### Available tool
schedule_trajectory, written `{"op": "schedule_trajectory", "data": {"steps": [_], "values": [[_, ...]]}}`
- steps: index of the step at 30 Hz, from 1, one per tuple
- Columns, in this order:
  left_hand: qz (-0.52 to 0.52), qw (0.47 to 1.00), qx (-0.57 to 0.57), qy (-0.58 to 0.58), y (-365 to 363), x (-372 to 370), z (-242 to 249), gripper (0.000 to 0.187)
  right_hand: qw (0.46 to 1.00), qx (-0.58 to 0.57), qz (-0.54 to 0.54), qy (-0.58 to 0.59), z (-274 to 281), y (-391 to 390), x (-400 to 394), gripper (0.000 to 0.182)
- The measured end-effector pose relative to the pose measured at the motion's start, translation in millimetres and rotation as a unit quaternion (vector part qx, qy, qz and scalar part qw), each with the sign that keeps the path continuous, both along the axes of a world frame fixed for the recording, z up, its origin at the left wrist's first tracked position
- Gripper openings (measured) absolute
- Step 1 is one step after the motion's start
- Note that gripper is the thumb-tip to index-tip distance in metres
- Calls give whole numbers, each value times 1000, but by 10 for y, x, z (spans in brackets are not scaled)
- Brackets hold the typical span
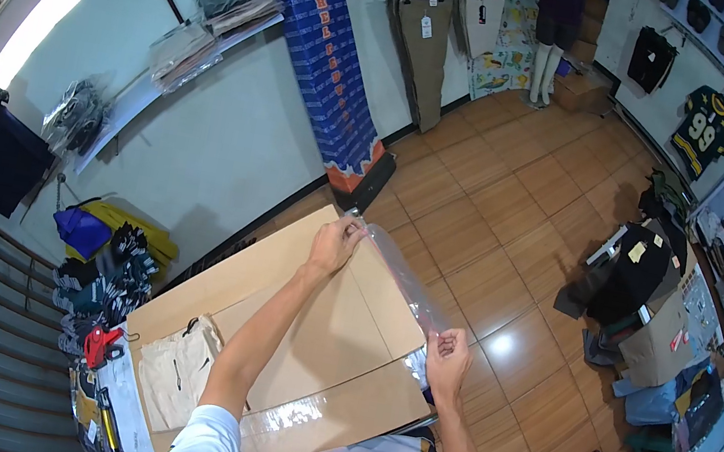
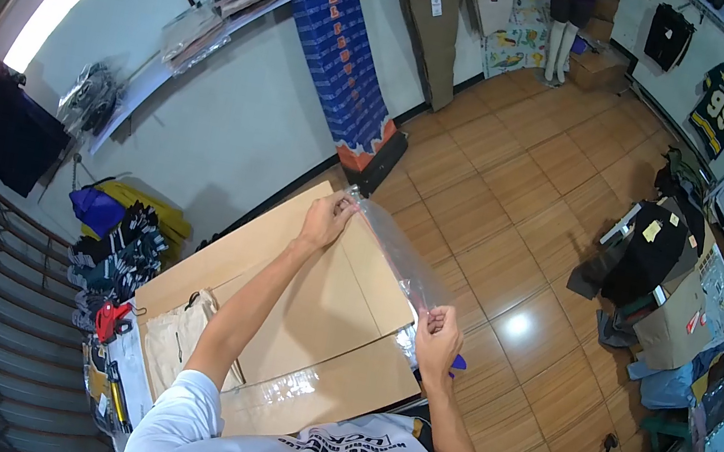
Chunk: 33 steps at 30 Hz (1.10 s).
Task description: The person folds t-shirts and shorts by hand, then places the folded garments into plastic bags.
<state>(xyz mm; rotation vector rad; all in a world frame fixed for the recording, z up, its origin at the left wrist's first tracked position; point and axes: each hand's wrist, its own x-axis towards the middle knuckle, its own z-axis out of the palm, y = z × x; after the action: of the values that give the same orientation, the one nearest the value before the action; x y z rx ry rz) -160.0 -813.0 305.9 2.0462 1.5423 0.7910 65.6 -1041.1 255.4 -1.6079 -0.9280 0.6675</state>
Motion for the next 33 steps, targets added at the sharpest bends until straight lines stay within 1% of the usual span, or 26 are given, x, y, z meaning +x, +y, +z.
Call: {"op": "schedule_trajectory", "data": {"steps": [4, 6, 8, 9, 11, 12, 13, 15, 16, 17, 19, 21, 23, 24, 26, 30, 33], "values": [[27, 999, 7, -31, -150, -80, 24, 18, 999, 30, -4, -23, 6, -171, -133, 17], [33, 998, 8, -49, -161, -127, -59, 18, 998, 45, -9, -38, 72, -247, -188, 17], [15, 995, 15, -96, -171, -170, -112, 15, 994, 19, 16, -109, 155, -329, -247, 17], [14, 995, 17, -100, -194, -200, -129, 15, 993, 21, 15, -112, 157, -361, -289, 17], [7, 996, 29, -87, -252, -281, -144, 14, 989, 20, 42, -142, 156, -408, -379, 17], [4, 995, 31, -90, -293, -333, -147, 14, 987, -11, 65, -148, 174, -435, -417, 16], [6, 997, 37, -74, -340, -391, -151, 14, 987, -8, 62, -150, 197, -458, -461, 16], [5, 997, 45, -59, -448, -522, -158, 14, 975, -78, 96, -184, 336, -522, -579, 16], [8, 998, 39, -53, -497, -604, -153, 14, 971, -90, 113, -193, 389, -554, -637, 16], [11, 998, 31, -48, -552, -709, -172, 13, 971, -89, 111, -194, 375, -590, -714, 16], [7, 998, 44, -36, -641, -934, -202, 13, 959, -99, 153, -216, 298, -648, -880, 17], [5, 998, 55, -24, -769, -1168, -188, 12, 954, -100, 166, -227, 295, -727, -1070, 18], [-2, 997, 72, 31, -904, -1399, -134, 13, 946, -102, 207, -228, 305, -812, -1279, 19], [0, 997, 72, 32, -980, -1509, -92, 13, 946, -101, 208, -228, 316, -849, -1379, 19], [-5, 994, 88, 69, -1124, -1719, -34, 13, 932, -107, 254, -236, 336, -930, -1570, 18], [4, 994, 74, 80, -1328, -2053, 3, 14, 923, -103, 266, -259, 284, -1081, -1927, 21], [0, 992, 91, 88, -1435, -2229, 21, 14, 920, -78, 297, -244, 260, -1176, -2112, 18]]}}
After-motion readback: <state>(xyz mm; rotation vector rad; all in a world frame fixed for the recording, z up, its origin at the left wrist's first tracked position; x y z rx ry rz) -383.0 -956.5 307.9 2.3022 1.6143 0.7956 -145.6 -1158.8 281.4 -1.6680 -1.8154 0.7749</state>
